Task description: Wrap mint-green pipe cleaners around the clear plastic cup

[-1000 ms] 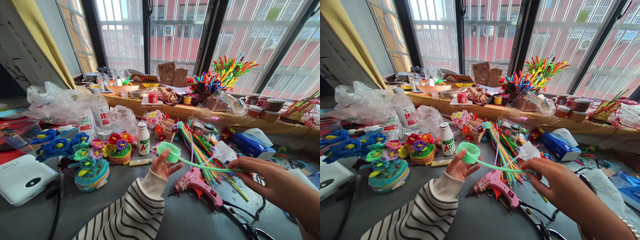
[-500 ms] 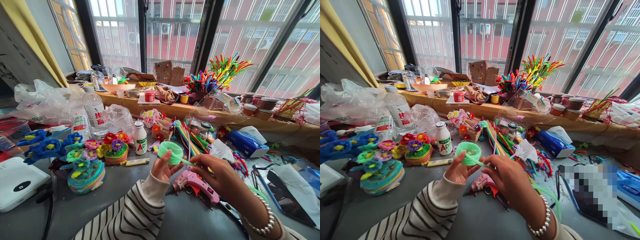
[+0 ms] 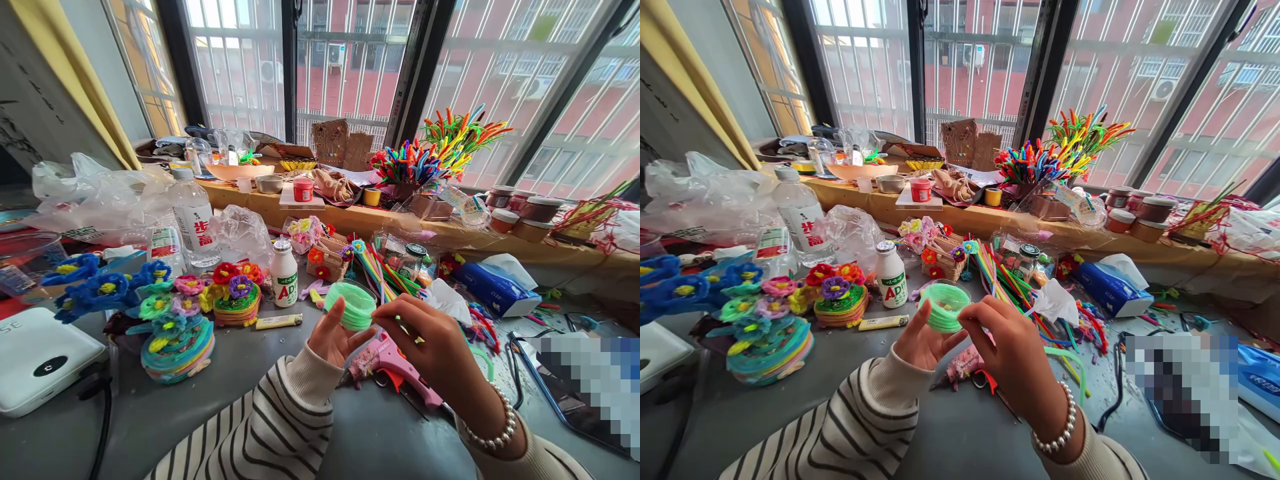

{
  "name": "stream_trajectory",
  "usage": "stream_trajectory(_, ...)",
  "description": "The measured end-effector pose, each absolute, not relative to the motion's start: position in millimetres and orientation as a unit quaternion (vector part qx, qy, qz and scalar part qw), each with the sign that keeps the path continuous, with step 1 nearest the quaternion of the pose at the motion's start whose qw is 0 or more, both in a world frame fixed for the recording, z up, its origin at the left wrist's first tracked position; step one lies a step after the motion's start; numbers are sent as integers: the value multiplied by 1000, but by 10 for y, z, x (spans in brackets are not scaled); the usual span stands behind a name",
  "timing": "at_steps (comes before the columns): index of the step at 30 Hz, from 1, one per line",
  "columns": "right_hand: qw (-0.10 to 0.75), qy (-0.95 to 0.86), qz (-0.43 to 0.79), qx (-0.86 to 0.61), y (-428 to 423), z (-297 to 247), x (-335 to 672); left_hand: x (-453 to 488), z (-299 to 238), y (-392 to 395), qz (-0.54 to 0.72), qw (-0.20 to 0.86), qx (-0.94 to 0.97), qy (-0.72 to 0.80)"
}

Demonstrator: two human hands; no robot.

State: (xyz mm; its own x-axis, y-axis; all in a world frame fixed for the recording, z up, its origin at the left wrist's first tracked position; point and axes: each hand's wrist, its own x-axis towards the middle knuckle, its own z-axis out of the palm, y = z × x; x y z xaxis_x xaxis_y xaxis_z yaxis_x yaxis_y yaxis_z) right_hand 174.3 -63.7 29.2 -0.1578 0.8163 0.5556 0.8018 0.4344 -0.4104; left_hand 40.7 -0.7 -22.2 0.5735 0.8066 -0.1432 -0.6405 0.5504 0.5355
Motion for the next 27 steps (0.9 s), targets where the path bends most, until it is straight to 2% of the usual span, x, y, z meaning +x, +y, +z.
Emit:
stream_trajectory(19, 346, -768, -1, -538, -675, 314, 1756, 394, -193, -44, 443, 845, 231, 189)
stream_trajectory(27, 371, -749, 82, -543, -716, 393, 1766, 369, -181, -22, 403, 874, 221, 157)
